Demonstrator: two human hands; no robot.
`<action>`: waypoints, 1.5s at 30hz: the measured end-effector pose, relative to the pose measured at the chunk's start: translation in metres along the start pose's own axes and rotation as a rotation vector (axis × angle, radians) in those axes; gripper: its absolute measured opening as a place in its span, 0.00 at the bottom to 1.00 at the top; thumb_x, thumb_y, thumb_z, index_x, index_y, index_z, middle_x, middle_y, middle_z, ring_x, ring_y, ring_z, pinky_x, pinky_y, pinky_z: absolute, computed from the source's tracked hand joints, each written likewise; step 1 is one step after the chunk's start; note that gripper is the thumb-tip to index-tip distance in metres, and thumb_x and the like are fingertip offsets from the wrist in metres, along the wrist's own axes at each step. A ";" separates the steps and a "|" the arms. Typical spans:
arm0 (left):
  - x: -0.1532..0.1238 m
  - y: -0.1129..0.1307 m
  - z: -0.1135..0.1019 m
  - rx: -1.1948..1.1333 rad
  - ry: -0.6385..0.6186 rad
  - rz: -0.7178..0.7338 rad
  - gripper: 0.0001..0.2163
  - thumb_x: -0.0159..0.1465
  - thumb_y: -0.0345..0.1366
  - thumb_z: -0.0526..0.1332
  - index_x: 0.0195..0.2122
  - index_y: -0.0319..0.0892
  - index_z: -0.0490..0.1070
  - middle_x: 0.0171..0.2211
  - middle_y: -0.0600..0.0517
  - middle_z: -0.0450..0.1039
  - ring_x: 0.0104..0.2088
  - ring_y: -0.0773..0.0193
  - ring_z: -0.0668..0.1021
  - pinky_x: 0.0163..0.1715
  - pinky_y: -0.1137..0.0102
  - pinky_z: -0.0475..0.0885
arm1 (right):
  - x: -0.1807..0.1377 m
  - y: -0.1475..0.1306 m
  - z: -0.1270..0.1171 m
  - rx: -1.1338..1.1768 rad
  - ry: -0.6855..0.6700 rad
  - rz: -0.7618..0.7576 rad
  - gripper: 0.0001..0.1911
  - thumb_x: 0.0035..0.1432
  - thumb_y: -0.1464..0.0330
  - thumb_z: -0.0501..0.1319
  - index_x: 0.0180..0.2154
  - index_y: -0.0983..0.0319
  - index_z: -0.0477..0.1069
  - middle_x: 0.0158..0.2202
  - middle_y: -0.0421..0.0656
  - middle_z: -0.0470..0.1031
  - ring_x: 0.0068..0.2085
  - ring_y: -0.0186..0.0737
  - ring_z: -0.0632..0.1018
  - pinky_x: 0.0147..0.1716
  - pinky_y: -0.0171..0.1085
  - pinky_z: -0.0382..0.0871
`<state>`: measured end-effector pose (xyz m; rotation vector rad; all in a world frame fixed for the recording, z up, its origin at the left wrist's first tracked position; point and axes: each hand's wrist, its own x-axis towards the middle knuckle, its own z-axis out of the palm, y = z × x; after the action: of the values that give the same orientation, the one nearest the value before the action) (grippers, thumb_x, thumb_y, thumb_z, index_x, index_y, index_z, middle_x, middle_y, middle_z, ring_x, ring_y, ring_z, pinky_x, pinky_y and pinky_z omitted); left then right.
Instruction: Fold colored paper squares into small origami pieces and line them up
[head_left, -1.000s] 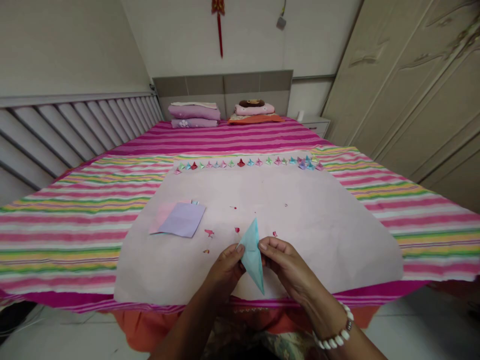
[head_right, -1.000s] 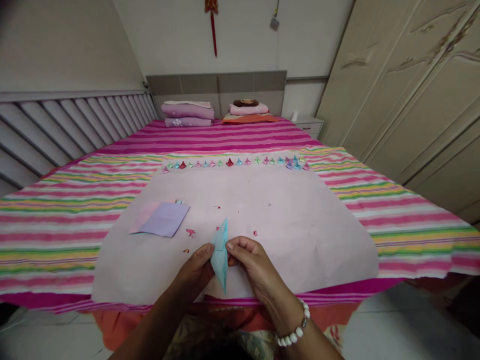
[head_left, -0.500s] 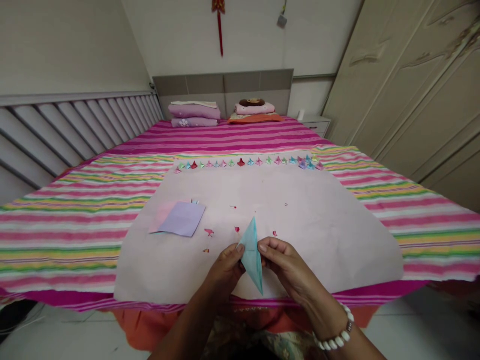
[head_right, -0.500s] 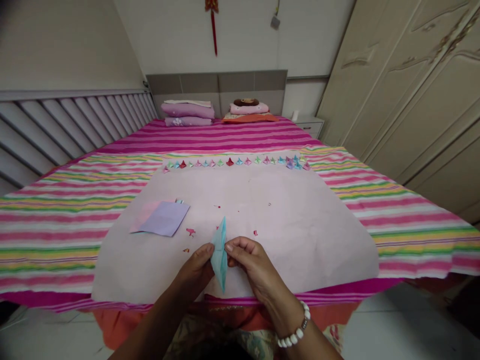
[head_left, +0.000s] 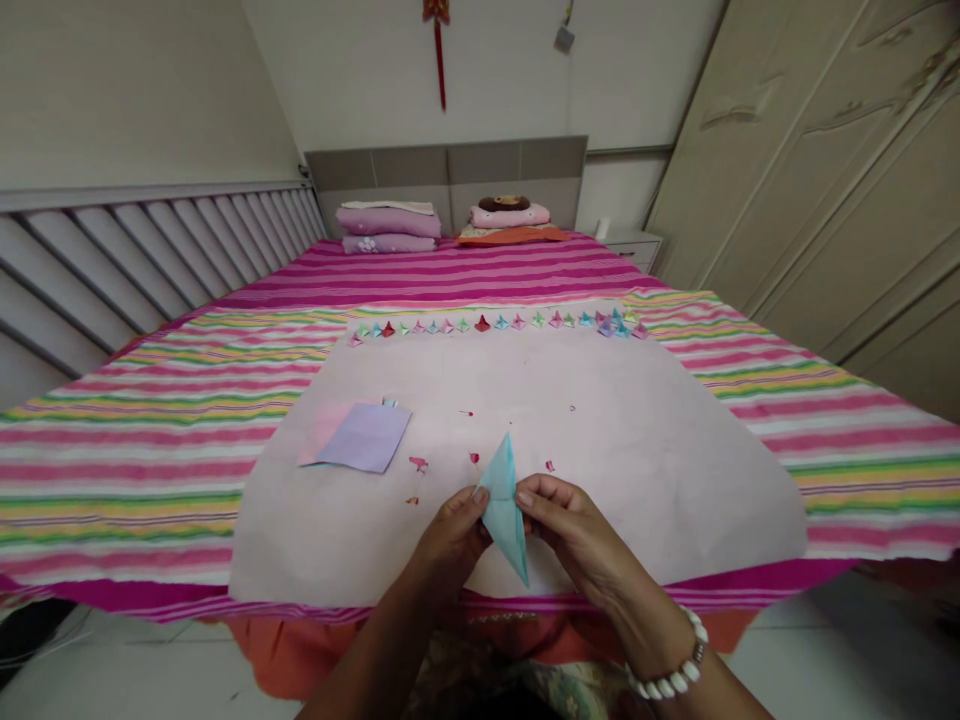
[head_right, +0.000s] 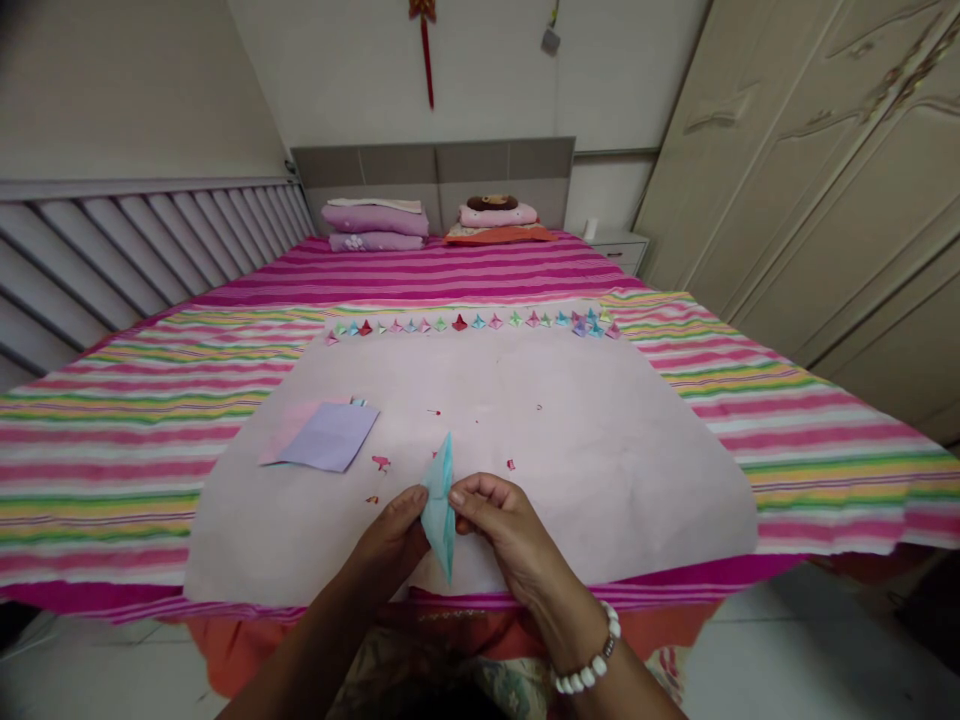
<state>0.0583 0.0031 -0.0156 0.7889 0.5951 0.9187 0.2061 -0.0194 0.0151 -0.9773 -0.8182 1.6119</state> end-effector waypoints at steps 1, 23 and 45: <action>0.000 0.000 0.001 0.002 -0.004 0.000 0.14 0.60 0.45 0.62 0.29 0.37 0.73 0.25 0.48 0.76 0.34 0.58 0.78 0.38 0.65 0.69 | 0.000 0.000 0.000 0.001 0.000 -0.002 0.14 0.44 0.60 0.71 0.25 0.63 0.74 0.23 0.38 0.70 0.26 0.32 0.67 0.29 0.34 0.60; -0.002 0.001 0.003 0.023 0.019 -0.001 0.13 0.60 0.45 0.62 0.30 0.38 0.74 0.27 0.48 0.77 0.36 0.57 0.78 0.39 0.66 0.69 | -0.001 0.002 -0.002 0.003 -0.004 0.005 0.13 0.44 0.60 0.71 0.26 0.63 0.75 0.23 0.38 0.70 0.26 0.33 0.68 0.29 0.34 0.61; 0.004 -0.004 -0.004 0.315 0.178 0.028 0.14 0.55 0.46 0.66 0.31 0.39 0.75 0.23 0.54 0.68 0.26 0.67 0.69 0.30 0.72 0.64 | 0.007 0.005 0.001 -0.176 0.020 -0.160 0.07 0.44 0.65 0.67 0.27 0.60 0.75 0.23 0.38 0.73 0.25 0.36 0.70 0.28 0.35 0.65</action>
<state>0.0591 0.0066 -0.0221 1.0053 0.9012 0.9385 0.2022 -0.0139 0.0097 -1.0222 -1.0115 1.4095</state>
